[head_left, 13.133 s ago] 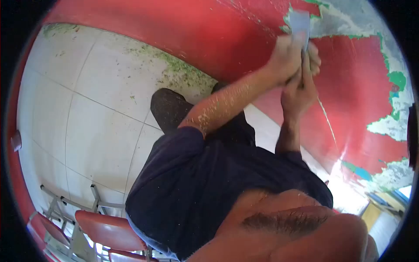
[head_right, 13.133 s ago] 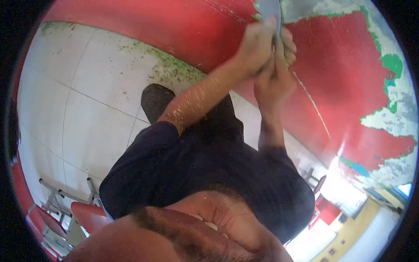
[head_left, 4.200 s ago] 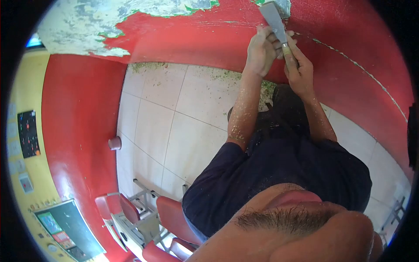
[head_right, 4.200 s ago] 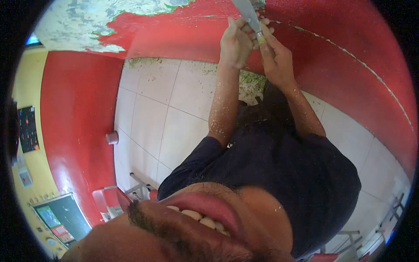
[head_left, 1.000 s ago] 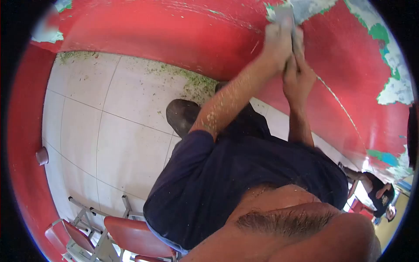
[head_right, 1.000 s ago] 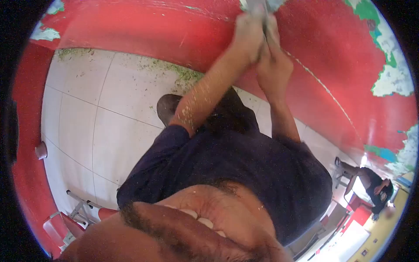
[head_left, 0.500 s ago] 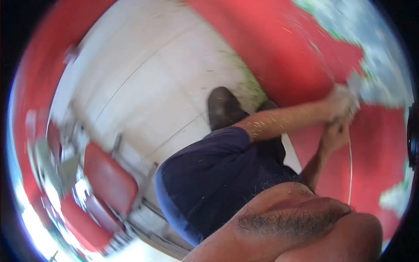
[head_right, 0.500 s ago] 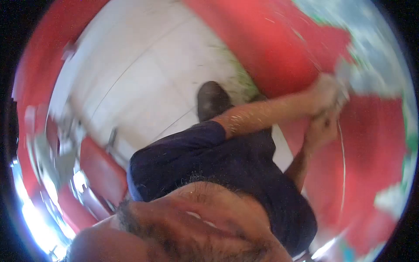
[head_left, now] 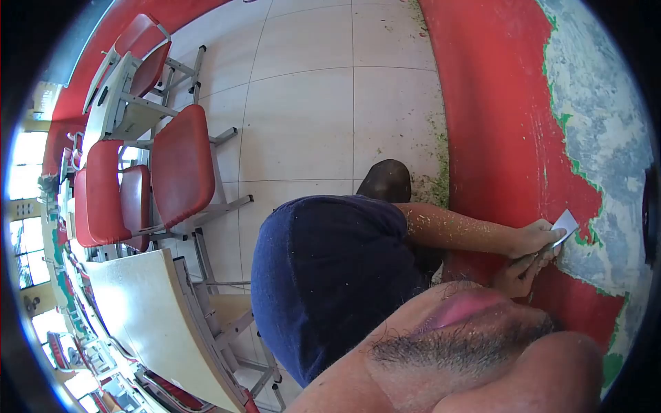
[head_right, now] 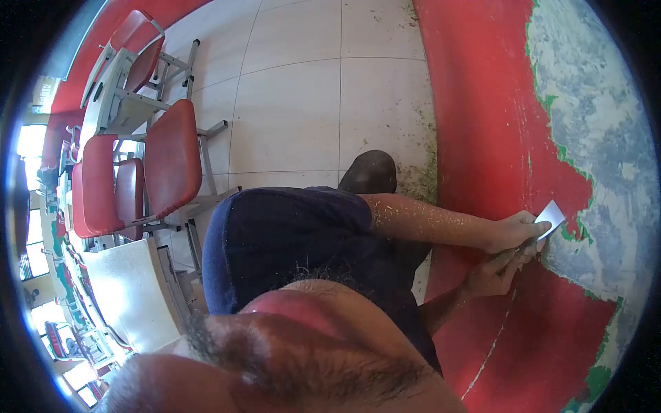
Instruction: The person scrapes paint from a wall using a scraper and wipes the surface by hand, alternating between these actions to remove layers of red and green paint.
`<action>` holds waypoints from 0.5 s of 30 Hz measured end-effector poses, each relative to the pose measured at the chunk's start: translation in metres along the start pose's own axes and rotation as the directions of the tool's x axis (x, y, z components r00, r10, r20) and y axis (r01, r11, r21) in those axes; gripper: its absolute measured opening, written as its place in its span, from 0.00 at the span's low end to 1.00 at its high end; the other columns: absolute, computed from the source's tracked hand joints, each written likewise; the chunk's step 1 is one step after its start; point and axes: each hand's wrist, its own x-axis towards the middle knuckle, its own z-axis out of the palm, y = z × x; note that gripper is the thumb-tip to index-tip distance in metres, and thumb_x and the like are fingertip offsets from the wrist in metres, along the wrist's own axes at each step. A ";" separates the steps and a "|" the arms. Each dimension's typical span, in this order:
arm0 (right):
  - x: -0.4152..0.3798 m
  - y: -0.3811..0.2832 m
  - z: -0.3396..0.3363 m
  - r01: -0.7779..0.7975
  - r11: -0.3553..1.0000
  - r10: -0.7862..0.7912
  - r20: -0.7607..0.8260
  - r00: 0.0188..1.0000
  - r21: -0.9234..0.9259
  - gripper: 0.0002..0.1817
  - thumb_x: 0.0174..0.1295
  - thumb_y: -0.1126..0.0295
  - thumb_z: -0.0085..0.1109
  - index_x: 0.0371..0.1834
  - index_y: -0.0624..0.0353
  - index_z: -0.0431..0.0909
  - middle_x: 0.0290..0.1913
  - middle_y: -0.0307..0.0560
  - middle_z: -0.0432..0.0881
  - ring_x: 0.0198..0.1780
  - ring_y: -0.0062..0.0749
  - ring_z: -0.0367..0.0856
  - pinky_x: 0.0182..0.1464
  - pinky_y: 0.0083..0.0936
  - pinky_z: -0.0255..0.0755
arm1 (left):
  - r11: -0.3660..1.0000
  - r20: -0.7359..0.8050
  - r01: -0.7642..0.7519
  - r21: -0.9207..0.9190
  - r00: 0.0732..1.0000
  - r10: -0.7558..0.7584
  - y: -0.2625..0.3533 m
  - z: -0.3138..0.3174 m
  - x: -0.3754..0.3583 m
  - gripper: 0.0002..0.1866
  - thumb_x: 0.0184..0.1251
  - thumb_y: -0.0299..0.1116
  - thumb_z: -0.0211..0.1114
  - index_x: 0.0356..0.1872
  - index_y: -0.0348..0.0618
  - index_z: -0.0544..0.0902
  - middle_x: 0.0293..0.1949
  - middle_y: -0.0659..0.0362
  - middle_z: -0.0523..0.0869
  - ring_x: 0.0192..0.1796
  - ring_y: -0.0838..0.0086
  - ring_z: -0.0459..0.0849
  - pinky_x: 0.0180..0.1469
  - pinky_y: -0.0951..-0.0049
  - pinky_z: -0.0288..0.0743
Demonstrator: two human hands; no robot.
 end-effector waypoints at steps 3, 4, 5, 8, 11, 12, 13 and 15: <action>0.004 0.007 -0.005 0.031 0.999 -0.032 0.019 0.999 0.010 0.17 0.68 0.67 0.53 0.52 0.68 0.79 0.50 0.56 0.83 0.47 0.35 0.83 0.47 0.28 0.75 | 1.000 0.005 -0.020 -0.004 1.000 0.020 -0.006 0.001 0.002 0.25 0.77 0.49 0.44 0.26 0.42 0.74 0.16 0.61 0.73 0.19 0.74 0.73 0.24 0.70 0.72; 0.004 0.007 -0.007 0.041 0.999 -0.041 0.023 0.999 0.014 0.17 0.68 0.67 0.53 0.52 0.68 0.79 0.50 0.56 0.83 0.47 0.35 0.83 0.47 0.28 0.75 | 0.999 0.010 -0.033 0.004 0.999 0.032 -0.006 0.002 0.000 0.25 0.77 0.49 0.43 0.25 0.42 0.74 0.16 0.61 0.73 0.19 0.74 0.72 0.24 0.70 0.72; 0.005 0.009 -0.008 0.051 0.999 -0.051 0.029 0.998 0.019 0.17 0.68 0.68 0.53 0.52 0.69 0.79 0.49 0.56 0.83 0.47 0.35 0.83 0.46 0.28 0.76 | 1.000 0.015 -0.028 -0.009 0.999 0.028 -0.006 0.002 0.000 0.25 0.77 0.49 0.43 0.25 0.42 0.74 0.16 0.61 0.73 0.19 0.74 0.72 0.25 0.69 0.72; 0.005 0.016 -0.010 0.078 0.997 -0.079 0.044 0.996 0.030 0.16 0.68 0.69 0.53 0.52 0.70 0.79 0.49 0.57 0.83 0.46 0.34 0.83 0.45 0.27 0.76 | 0.999 0.031 -0.016 -0.038 0.999 0.018 -0.008 0.001 0.000 0.25 0.77 0.49 0.43 0.25 0.42 0.74 0.16 0.61 0.72 0.19 0.73 0.72 0.25 0.69 0.72; 0.006 0.023 -0.010 0.105 0.994 -0.108 0.064 0.992 0.042 0.16 0.68 0.70 0.53 0.51 0.70 0.79 0.48 0.57 0.84 0.45 0.34 0.83 0.44 0.26 0.76 | 0.999 0.037 -0.008 -0.044 0.999 0.010 -0.009 0.001 0.000 0.25 0.77 0.50 0.43 0.24 0.43 0.74 0.16 0.61 0.72 0.18 0.73 0.72 0.24 0.69 0.72; 0.006 0.026 -0.009 0.113 0.993 -0.116 0.070 0.991 0.046 0.16 0.67 0.70 0.53 0.51 0.71 0.79 0.48 0.57 0.84 0.45 0.33 0.83 0.43 0.26 0.76 | 0.999 0.031 0.004 -0.044 1.000 -0.003 -0.008 0.002 -0.001 0.25 0.77 0.50 0.43 0.24 0.43 0.74 0.15 0.61 0.72 0.18 0.73 0.72 0.24 0.69 0.72; 0.006 0.028 -0.008 0.121 0.991 -0.125 0.076 0.989 0.049 0.15 0.67 0.70 0.53 0.51 0.71 0.79 0.48 0.57 0.84 0.44 0.33 0.83 0.43 0.26 0.76 | 0.999 0.024 0.017 -0.045 1.000 -0.016 -0.008 0.002 -0.001 0.26 0.77 0.50 0.44 0.24 0.43 0.74 0.15 0.61 0.72 0.18 0.73 0.72 0.24 0.69 0.72; 0.005 0.034 -0.010 0.138 0.989 -0.143 0.090 0.986 0.051 0.15 0.67 0.71 0.53 0.51 0.71 0.79 0.47 0.57 0.84 0.44 0.33 0.83 0.42 0.26 0.76 | 1.000 0.009 0.010 -0.028 1.000 -0.010 -0.013 0.001 0.001 0.26 0.77 0.51 0.44 0.23 0.43 0.75 0.15 0.61 0.72 0.18 0.73 0.73 0.23 0.68 0.73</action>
